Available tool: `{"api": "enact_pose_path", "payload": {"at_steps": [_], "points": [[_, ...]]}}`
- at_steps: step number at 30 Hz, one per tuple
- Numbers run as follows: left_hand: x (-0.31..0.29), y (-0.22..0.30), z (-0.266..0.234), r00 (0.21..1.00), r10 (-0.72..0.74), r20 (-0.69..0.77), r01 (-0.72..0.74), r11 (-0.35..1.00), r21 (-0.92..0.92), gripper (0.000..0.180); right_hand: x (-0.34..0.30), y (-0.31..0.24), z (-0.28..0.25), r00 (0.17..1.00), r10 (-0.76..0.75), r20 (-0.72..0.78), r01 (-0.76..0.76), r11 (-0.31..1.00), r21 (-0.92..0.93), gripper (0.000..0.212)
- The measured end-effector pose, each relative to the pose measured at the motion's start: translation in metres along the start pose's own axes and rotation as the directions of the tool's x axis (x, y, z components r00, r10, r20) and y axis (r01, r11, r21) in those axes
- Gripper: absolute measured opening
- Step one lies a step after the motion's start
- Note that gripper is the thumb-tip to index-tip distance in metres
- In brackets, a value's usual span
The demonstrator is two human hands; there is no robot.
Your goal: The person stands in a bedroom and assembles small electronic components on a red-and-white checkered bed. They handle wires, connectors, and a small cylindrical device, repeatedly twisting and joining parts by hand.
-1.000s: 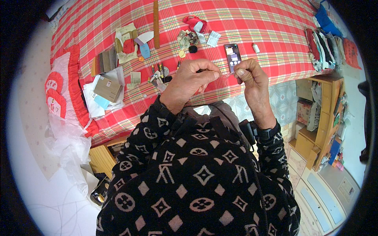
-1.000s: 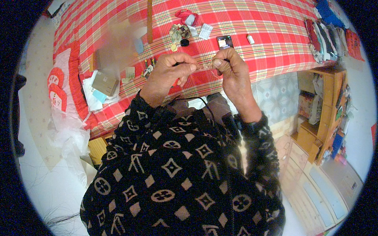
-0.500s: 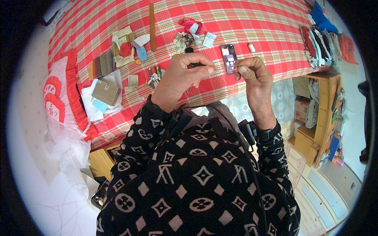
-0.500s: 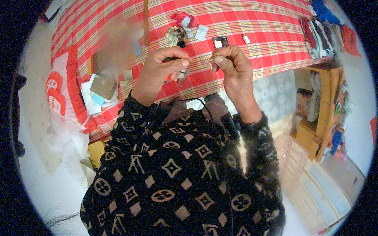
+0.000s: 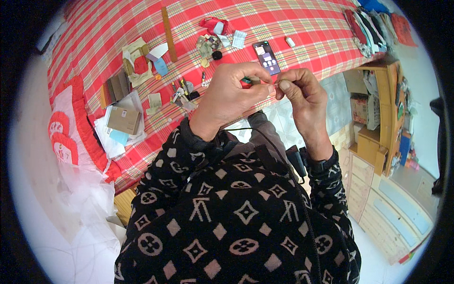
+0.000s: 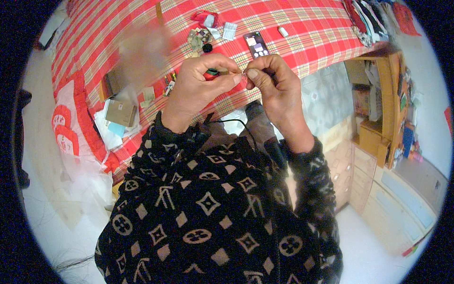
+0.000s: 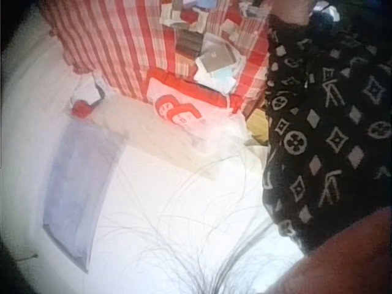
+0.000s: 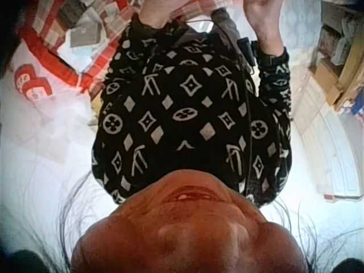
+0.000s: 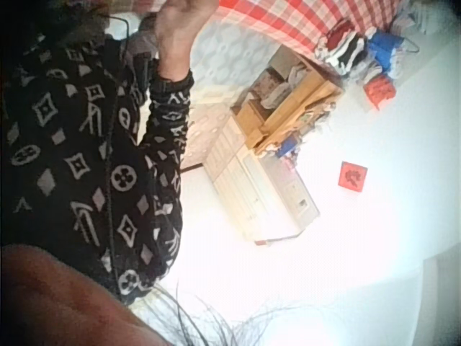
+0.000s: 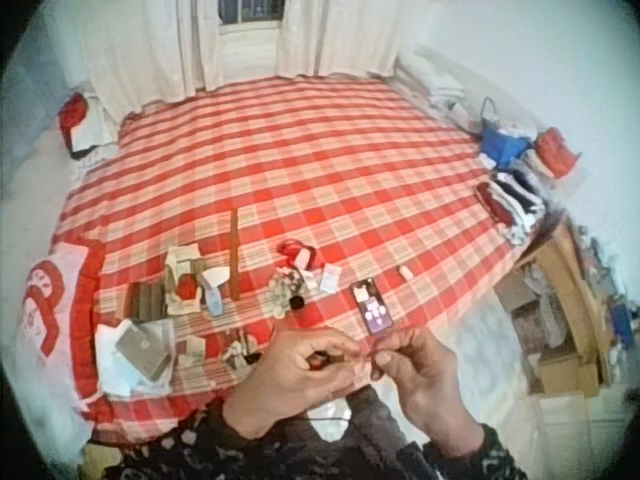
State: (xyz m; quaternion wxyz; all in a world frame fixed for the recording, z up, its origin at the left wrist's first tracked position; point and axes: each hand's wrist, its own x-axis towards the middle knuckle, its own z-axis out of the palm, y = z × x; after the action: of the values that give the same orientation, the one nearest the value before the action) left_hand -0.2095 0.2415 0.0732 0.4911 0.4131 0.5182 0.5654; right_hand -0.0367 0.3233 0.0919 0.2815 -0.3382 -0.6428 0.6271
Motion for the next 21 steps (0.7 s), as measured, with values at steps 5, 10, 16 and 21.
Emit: {"api": "enact_pose_path", "payload": {"at_steps": [5, 10, 16, 21], "points": [[-0.011, 0.001, 0.010, 0.999, 0.013, 0.049, -0.018, 0.994, 0.109, 0.008, -0.021, -0.004, 0.005, 0.998, -0.042, -0.040, 0.039, 0.998, -0.056, 0.012], [-0.022, 0.007, 0.015, 0.999, 0.036, -0.007, -0.036, 0.997, 0.073, 0.010, -0.023, -0.008, 0.006, 0.995, -0.097, 0.003, 0.097, 0.995, 0.021, 0.018], [-0.035, 0.015, 0.031, 0.998, 0.013, -0.061, -0.012, 1.000, 0.024, 0.008, -0.026, -0.009, -0.012, 0.991, -0.133, 0.006, 0.131, 0.983, 0.129, 0.018], [-0.043, 0.014, 0.056, 0.991, -0.100, -0.093, 0.091, 0.991, -0.094, 0.007, -0.048, -0.009, -0.032, 0.998, -0.067, 0.010, 0.066, 0.997, 0.051, 0.016]]}}
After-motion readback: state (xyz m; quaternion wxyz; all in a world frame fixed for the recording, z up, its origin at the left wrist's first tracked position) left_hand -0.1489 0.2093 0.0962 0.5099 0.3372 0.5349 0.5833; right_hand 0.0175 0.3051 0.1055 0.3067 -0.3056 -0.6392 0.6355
